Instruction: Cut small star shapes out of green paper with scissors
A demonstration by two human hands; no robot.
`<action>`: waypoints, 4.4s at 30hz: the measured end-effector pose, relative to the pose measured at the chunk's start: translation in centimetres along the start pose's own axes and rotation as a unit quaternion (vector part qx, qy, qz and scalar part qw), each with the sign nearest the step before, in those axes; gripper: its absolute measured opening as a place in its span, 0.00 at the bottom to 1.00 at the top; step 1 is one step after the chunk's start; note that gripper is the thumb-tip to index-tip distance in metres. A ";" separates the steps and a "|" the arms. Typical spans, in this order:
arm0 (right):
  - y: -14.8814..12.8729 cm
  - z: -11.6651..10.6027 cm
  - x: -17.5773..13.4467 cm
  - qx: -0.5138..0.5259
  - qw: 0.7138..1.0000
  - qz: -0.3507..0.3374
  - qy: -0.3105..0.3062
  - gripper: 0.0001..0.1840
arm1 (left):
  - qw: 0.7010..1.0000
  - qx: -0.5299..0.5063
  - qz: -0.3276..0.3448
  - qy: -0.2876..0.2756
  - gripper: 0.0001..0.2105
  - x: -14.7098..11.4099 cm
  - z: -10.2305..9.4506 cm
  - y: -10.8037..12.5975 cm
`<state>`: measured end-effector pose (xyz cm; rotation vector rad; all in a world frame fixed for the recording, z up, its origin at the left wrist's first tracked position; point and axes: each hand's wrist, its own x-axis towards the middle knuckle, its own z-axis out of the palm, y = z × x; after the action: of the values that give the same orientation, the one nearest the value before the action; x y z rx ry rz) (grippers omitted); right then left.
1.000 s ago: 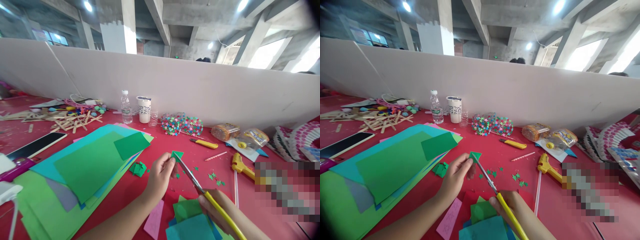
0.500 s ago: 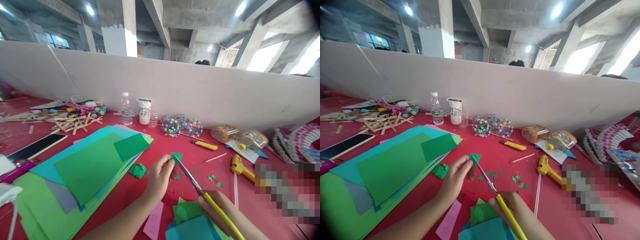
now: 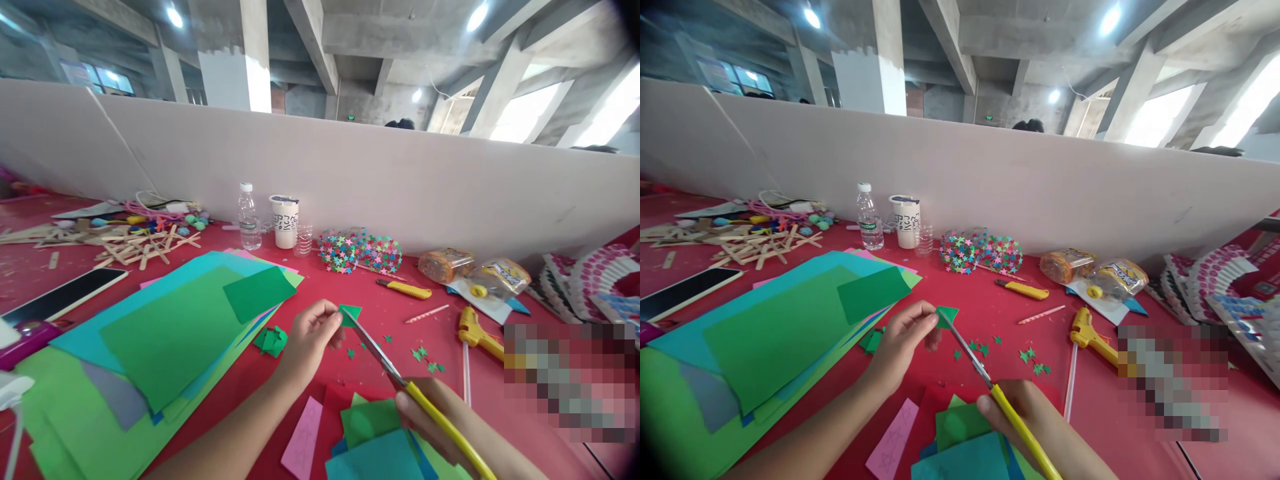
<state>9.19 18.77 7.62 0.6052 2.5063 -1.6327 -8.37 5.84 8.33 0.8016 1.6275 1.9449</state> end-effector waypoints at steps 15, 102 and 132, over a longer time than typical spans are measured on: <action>1.4 -0.6 -0.5 0.128 0.988 -0.015 -0.081 0.27 | 0.993 -0.102 -0.011 -0.056 0.07 -0.3 0.3 -0.6; 1.6 1.5 1.7 -0.149 0.978 0.002 0.143 0.29 | 0.957 -0.270 -0.096 0.040 0.08 0.0 0.8 -1.0; -1.9 1.4 -0.6 0.012 0.998 0.050 0.021 0.35 | 0.986 -0.148 -0.013 -0.078 0.05 0.4 -0.3 -0.7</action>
<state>8.87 16.69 8.84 0.7636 2.4456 -1.6324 -8.88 6.06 7.62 0.7848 1.2161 1.9884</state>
